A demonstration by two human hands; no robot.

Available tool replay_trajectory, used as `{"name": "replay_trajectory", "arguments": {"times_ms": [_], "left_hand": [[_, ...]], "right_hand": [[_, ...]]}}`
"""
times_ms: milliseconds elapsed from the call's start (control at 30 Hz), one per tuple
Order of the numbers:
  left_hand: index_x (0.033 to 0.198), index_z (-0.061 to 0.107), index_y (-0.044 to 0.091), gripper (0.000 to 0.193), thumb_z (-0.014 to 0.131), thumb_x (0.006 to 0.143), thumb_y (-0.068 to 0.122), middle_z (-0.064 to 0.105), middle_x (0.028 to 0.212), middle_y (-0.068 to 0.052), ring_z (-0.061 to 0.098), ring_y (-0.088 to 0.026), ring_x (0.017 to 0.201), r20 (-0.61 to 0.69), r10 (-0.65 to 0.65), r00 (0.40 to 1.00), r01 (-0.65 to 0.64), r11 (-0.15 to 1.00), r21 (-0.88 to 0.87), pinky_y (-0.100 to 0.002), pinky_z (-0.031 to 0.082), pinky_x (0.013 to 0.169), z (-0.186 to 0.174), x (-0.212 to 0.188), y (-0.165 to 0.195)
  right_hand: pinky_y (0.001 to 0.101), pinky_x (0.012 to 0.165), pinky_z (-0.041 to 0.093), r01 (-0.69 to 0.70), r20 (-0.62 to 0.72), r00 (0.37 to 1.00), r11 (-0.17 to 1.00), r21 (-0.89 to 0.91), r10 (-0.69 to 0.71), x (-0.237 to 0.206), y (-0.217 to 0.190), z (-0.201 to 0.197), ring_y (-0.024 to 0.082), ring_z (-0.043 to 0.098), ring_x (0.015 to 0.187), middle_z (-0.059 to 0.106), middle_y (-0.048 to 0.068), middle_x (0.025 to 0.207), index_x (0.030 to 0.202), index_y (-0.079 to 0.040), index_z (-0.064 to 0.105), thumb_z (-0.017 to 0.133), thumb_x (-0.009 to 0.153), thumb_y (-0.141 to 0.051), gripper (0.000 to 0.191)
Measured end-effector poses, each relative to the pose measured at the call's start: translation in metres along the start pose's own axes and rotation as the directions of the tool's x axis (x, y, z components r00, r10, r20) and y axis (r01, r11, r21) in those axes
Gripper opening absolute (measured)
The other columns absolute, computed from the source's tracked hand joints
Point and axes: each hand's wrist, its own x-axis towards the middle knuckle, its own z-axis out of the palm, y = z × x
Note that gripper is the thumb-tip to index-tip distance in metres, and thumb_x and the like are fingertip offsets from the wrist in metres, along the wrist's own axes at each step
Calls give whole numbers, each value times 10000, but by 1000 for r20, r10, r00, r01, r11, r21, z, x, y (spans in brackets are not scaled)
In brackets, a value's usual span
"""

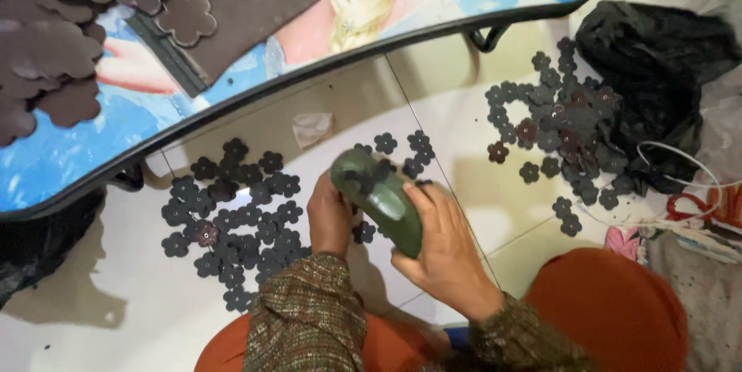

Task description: The person sits on the floor and uses a hot glue gun to attach small dark flower-shaped pieces to a larger dark base. They repeatedly pick up pieces, apply glue, and press them into place.

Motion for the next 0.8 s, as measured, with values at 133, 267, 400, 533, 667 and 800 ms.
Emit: {"name": "replay_trajectory", "arguments": {"times_ms": [133, 267, 400, 533, 667, 800], "left_hand": [[1206, 671, 70, 249, 598, 968, 49, 704, 1132, -171, 706, -316, 999, 62, -100, 993, 98, 994, 40, -388, 549, 880, -4, 1, 3], [1208, 676, 59, 272, 580, 955, 34, 704, 1154, -174, 697, -337, 1027, 32, -10, 999, 9, 1000, 28, -405, 548, 885, -6, 1, 7], [1210, 697, 70, 251, 617, 973, 59, 716, 1085, -171, 692, -308, 962, 50, 20, 999, -24, 996, 90, -393, 559, 856, -4, 6, 3], [1101, 683, 69, 136, 641, 990, 135, 748, 1040, -57, 701, -135, 881, -45, -281, 959, 242, 888, -390, -290, 592, 798, -6, 11, -4], [1109, 668, 26, 128, 674, 1004, 99, 728, 988, -63, 668, -98, 856, -204, -280, 938, 171, 886, -431, -239, 542, 753, -11, 3, -7], [1118, 638, 25, 130, 653, 1006, 88, 695, 957, -67, 654, -115, 789, -87, -404, 911, 314, 814, -489, -242, 544, 672, -11, -16, -5]], "right_hand": [[474, 1102, 442, -131, -36, 989, 967, 218, 142, 2, -12, -8, 392, 514, 1331, 493, 242, 1425, 1488, -11, 371, 829, 722, -207, 914], [485, 1090, 432, -37, -97, 993, 970, 241, 62, 7, -11, 3, 399, 498, 1292, 459, 251, 1364, 1486, -12, 324, 837, 719, -192, 940], [496, 1047, 436, -110, 8, 994, 968, 228, 111, 1, 4, 10, 379, 530, 1254, 535, 252, 1326, 1455, 24, 376, 828, 669, -138, 921], [400, 946, 545, -420, 73, 870, 653, 630, 488, -16, 22, 17, 247, 643, 1089, 614, 169, 1239, 1430, -6, 406, 755, 743, -121, 779], [379, 867, 563, -641, 86, 708, 586, 495, 701, -31, 52, 30, 256, 681, 969, 680, 176, 1122, 1388, -3, 452, 785, 722, -141, 757], [442, 963, 492, -597, -71, 762, 741, 308, 643, -45, 74, 47, 338, 592, 1137, 573, 237, 1277, 1425, 35, 406, 839, 669, -174, 896]]}}
